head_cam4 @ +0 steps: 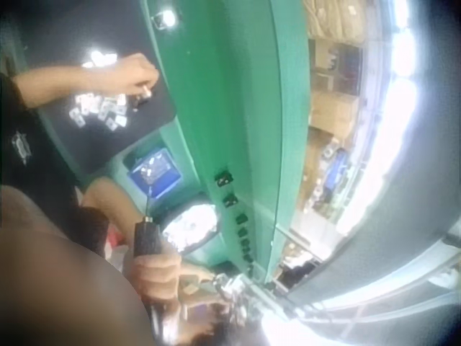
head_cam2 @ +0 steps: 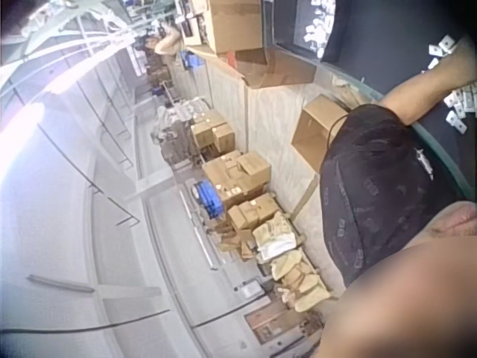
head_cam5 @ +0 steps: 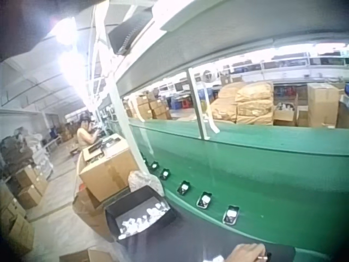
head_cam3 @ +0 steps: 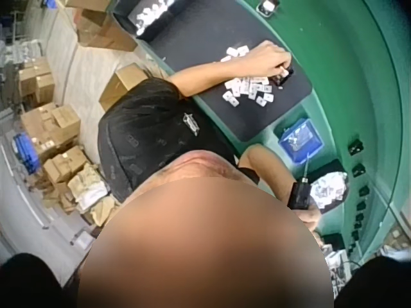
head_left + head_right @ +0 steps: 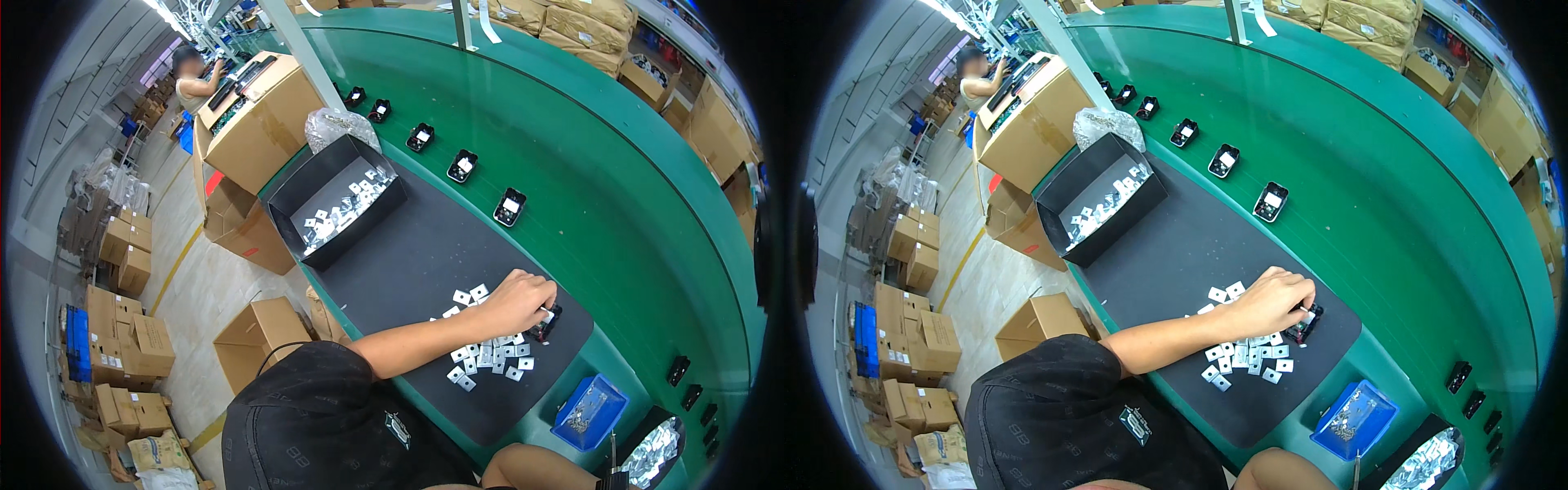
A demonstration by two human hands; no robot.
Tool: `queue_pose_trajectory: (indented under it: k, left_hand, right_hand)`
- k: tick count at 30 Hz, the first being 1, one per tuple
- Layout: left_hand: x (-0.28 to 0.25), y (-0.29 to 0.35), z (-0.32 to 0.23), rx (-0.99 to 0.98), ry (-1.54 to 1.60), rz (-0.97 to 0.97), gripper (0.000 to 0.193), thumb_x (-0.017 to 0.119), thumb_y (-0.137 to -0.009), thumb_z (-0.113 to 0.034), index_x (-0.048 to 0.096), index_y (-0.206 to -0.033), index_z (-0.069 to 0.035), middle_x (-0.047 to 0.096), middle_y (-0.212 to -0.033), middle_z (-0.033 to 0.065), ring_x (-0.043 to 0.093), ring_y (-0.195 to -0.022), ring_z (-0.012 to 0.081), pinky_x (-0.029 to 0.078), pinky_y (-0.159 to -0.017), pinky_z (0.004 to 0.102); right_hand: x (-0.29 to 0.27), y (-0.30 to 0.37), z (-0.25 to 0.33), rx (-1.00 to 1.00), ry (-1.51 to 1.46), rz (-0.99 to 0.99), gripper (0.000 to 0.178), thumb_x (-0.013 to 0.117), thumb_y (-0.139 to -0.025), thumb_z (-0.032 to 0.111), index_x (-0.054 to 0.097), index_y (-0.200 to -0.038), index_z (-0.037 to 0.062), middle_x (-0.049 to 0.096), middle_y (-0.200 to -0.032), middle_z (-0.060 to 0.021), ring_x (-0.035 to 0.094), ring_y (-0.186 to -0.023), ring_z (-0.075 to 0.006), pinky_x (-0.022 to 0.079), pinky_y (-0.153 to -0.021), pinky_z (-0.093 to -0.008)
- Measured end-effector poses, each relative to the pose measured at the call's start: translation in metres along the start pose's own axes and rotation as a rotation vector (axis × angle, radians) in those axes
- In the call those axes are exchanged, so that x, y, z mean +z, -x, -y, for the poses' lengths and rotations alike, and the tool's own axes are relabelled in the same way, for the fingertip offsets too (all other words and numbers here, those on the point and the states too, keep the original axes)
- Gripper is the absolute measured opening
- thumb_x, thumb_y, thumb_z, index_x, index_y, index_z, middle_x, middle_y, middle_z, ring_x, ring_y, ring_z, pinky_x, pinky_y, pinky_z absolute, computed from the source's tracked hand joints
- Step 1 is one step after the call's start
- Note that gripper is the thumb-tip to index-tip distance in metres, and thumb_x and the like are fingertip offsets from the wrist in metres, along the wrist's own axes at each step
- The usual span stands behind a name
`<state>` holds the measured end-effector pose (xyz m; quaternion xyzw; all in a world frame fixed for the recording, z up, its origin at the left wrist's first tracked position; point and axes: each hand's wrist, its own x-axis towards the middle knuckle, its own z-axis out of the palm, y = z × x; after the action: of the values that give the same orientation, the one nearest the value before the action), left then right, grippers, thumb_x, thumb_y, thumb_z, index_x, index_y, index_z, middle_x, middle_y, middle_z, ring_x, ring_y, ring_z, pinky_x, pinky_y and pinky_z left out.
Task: Assemble electronic components by attaching metal plates with screws using a powered screwdriver.
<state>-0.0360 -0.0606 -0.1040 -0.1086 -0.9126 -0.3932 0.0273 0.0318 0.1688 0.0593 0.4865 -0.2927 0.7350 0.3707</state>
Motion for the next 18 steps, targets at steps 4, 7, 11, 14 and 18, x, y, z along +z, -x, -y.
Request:
queue_pose_trajectory:
  k: [4, 7, 11, 14, 18]
  left_hand:
    - [0.003, -0.006, -0.001, -0.035, 0.108, 0.007, 0.025, 0.065, -0.075, -0.006, 0.054, -0.097, -0.006, 0.062, -0.091, 0.0136, 0.061, -0.087, 0.0305, 0.041, -0.086, 0.0458]
    - [0.007, -0.008, 0.005, -0.066, 0.191, 0.019, 0.030, 0.065, -0.076, -0.007, 0.054, -0.104, -0.004, 0.062, -0.095, 0.0141, 0.060, -0.094, 0.0314, 0.041, -0.088, 0.0467]
    - [0.004, 0.002, 0.009, 0.115, 0.071, 0.055, 0.057, 0.066, -0.076, -0.012, 0.045, -0.128, 0.000, 0.055, -0.116, 0.0188, 0.054, -0.110, 0.0329, 0.035, -0.099, 0.0469]
    - [-0.003, 0.012, 0.011, 0.174, 0.056, 0.085, 0.074, 0.070, -0.074, -0.016, 0.036, -0.138, 0.002, 0.049, -0.129, 0.0210, 0.047, -0.121, 0.0337, 0.030, -0.105, 0.0474]
    - [-0.005, 0.015, 0.010, 0.215, -0.046, 0.139, 0.091, 0.080, -0.067, -0.020, 0.032, -0.141, 0.002, 0.045, -0.135, 0.0221, 0.039, -0.130, 0.0340, 0.027, -0.107, 0.0467]
  right_hand:
    - [0.001, 0.000, -0.001, -0.022, 0.001, 0.039, 0.021, 0.061, -0.084, 0.018, 0.043, -0.076, 0.0137, 0.051, -0.065, 0.0072, 0.051, -0.054, -0.0064, 0.045, -0.055, -0.0260]
    - [0.002, 0.000, 0.001, -0.003, 0.016, 0.056, 0.018, 0.058, -0.086, 0.019, 0.044, -0.076, 0.0132, 0.050, -0.065, 0.0065, 0.051, -0.055, -0.0078, 0.044, -0.054, -0.0267]
    - [0.001, 0.002, 0.005, 0.038, 0.015, 0.046, 0.014, 0.053, -0.088, 0.019, 0.046, -0.078, 0.0124, 0.051, -0.066, 0.0052, 0.051, -0.055, -0.0095, 0.043, -0.053, -0.0270]
    - [-0.001, 0.000, 0.004, 0.049, 0.063, 0.113, 0.011, 0.052, -0.088, 0.020, 0.049, -0.081, 0.0123, 0.051, -0.066, 0.0049, 0.050, -0.055, -0.0096, 0.043, -0.053, -0.0272]
    - [0.000, 0.000, 0.005, 0.056, 0.082, 0.092, 0.008, 0.058, -0.084, 0.015, 0.051, -0.082, 0.0124, 0.050, -0.065, 0.0052, 0.049, -0.054, -0.0096, 0.043, -0.052, -0.0274]
